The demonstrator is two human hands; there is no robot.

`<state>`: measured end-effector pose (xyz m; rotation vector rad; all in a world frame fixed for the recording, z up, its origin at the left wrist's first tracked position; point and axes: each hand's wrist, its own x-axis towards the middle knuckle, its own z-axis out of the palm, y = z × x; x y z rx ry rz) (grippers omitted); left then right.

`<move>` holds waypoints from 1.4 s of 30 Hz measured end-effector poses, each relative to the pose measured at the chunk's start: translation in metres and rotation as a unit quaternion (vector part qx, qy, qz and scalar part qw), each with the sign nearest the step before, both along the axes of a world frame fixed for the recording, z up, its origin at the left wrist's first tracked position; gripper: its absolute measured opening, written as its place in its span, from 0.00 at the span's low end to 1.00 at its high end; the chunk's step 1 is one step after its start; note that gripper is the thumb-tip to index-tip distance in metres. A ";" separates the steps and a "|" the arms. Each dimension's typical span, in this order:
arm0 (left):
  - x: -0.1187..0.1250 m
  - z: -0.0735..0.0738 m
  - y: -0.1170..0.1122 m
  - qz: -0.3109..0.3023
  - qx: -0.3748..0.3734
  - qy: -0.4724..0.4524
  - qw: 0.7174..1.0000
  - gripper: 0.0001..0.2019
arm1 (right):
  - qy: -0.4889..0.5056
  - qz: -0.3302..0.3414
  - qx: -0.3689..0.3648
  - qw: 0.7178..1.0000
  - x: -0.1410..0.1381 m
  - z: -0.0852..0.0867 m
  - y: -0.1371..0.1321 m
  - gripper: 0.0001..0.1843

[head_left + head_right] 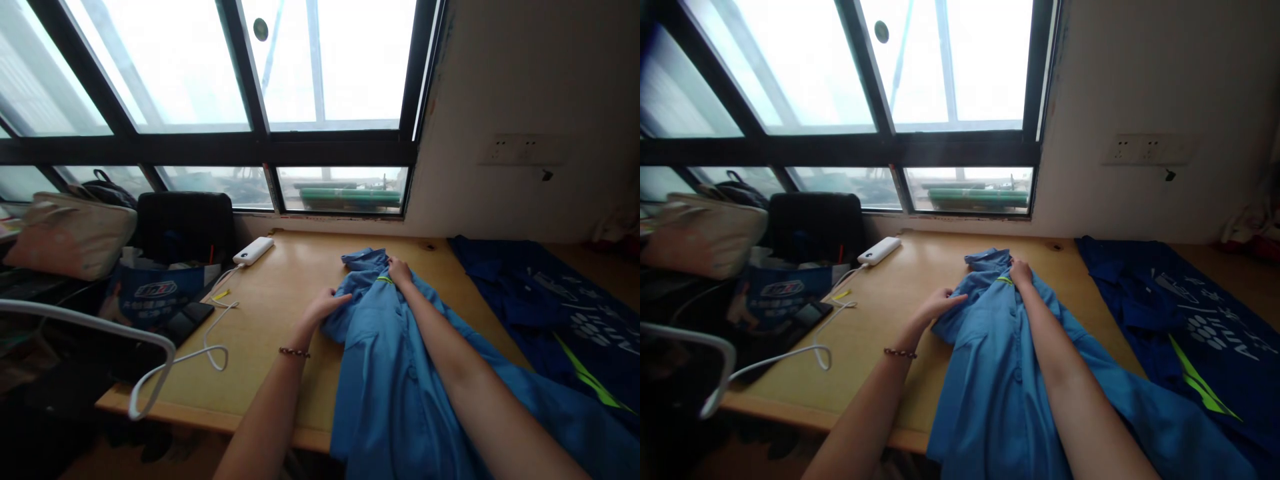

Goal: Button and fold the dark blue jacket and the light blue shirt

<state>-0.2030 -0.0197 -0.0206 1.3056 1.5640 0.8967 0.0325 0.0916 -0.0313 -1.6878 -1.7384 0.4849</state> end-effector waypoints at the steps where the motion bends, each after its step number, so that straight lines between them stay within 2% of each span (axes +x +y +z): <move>1: 0.001 -0.001 -0.003 -0.045 -0.028 0.006 0.999 0.16 | -0.001 -0.028 0.003 1.000 0.012 0.000 0.003 0.16; 2: 0.002 -0.001 -0.005 -0.073 -0.049 0.003 0.996 0.15 | -0.001 -0.053 0.005 0.999 0.024 0.000 0.005 0.17; 4: 0.003 -0.001 -0.005 -0.072 -0.065 -0.023 0.995 0.11 | 0.001 -0.090 0.010 0.996 0.045 -0.001 0.006 0.17; 7: -0.002 0.001 0.002 0.037 -0.039 -0.145 0.988 0.07 | 0.009 -0.109 0.015 0.994 0.069 -0.003 0.008 0.16; 9: -0.010 0.002 0.009 0.128 0.003 -0.228 0.965 0.04 | 0.020 -0.102 0.013 0.994 0.081 -0.005 0.011 0.14; 11: -0.017 0.001 0.017 0.188 0.042 -0.274 0.942 0.02 | 0.032 -0.087 0.006 0.996 0.089 -0.006 0.013 0.12; 15: -0.018 -0.008 0.026 0.245 0.088 -0.329 0.908 0.12 | 0.059 -0.061 -0.004 0.996 0.095 -0.005 0.010 0.11; 18: -0.009 -0.009 0.027 0.228 0.135 -0.367 0.892 0.22 | 0.090 -0.044 -0.015 0.995 0.093 0.003 0.000 0.13; 20: -0.001 -0.006 0.023 0.200 0.163 -0.330 0.908 0.28 | 0.107 -0.030 -0.020 0.994 0.090 0.010 -0.011 0.13; 23: 0.011 0.001 0.012 0.186 0.218 -0.110 0.952 0.36 | 0.101 -0.026 0.010 0.995 0.082 0.023 -0.045 0.15; 25: 0.019 0.005 0.001 0.183 0.255 0.043 0.948 0.38 | 0.068 -0.004 0.064 0.996 0.074 0.033 -0.083 0.17; 26: 0.023 0.006 -0.005 0.182 0.262 0.096 0.943 0.37 | 0.052 0.034 0.078 0.995 0.068 0.038 -0.107 0.14; 27: 0.026 0.006 -0.010 0.181 0.257 0.134 0.940 0.35 | 0.052 0.086 0.051 0.994 0.062 0.042 -0.132 0.11; 28: 0.029 0.006 -0.014 0.176 0.240 0.160 0.941 0.33 | 0.071 0.136 -0.018 0.988 0.055 0.046 -0.158 0.11; 29: 0.031 0.006 -0.018 0.166 0.216 0.177 0.946 0.30 | 0.106 0.181 -0.131 0.969 0.048 0.048 -0.183 0.13; 30: 0.032 0.006 -0.020 0.149 0.187 0.192 0.952 0.27 | 0.162 0.203 -0.257 0.931 0.040 0.050 -0.206 0.16; 31: 0.034 0.006 -0.022 0.123 0.154 0.213 0.957 0.25 | 0.235 0.224 -0.369 0.871 0.032 0.050 -0.225 0.18; 32: 0.035 0.005 -0.023 0.087 0.121 0.244 0.958 0.23 | 0.309 0.224 -0.432 0.817 0.025 0.049 -0.240 0.19; 34: 0.037 0.005 -0.022 0.011 0.069 0.326 0.943 0.20 | 0.409 0.194 -0.480 0.751 0.011 0.042 -0.256 0.22; 36: 0.039 0.005 -0.020 -0.029 0.049 0.391 0.919 0.15 | 0.456 0.159 -0.478 0.734 0.000 0.034 -0.260 0.22; 38: 0.036 0.004 -0.016 -0.024 0.057 0.411 0.910 0.12 | 0.472 0.137 -0.472 0.732 -0.010 0.028 -0.260 0.18; 40: 0.028 0.004 -0.010 0.023 0.079 0.391 0.917 0.12 | 0.486 0.124 -0.448 0.740 -0.015 0.028 -0.261 0.14; 42: 0.013 0.003 -0.003 0.096 0.109 0.334 0.931 0.12 | 0.508 0.117 -0.415 0.746 -0.014 0.032 -0.264 0.13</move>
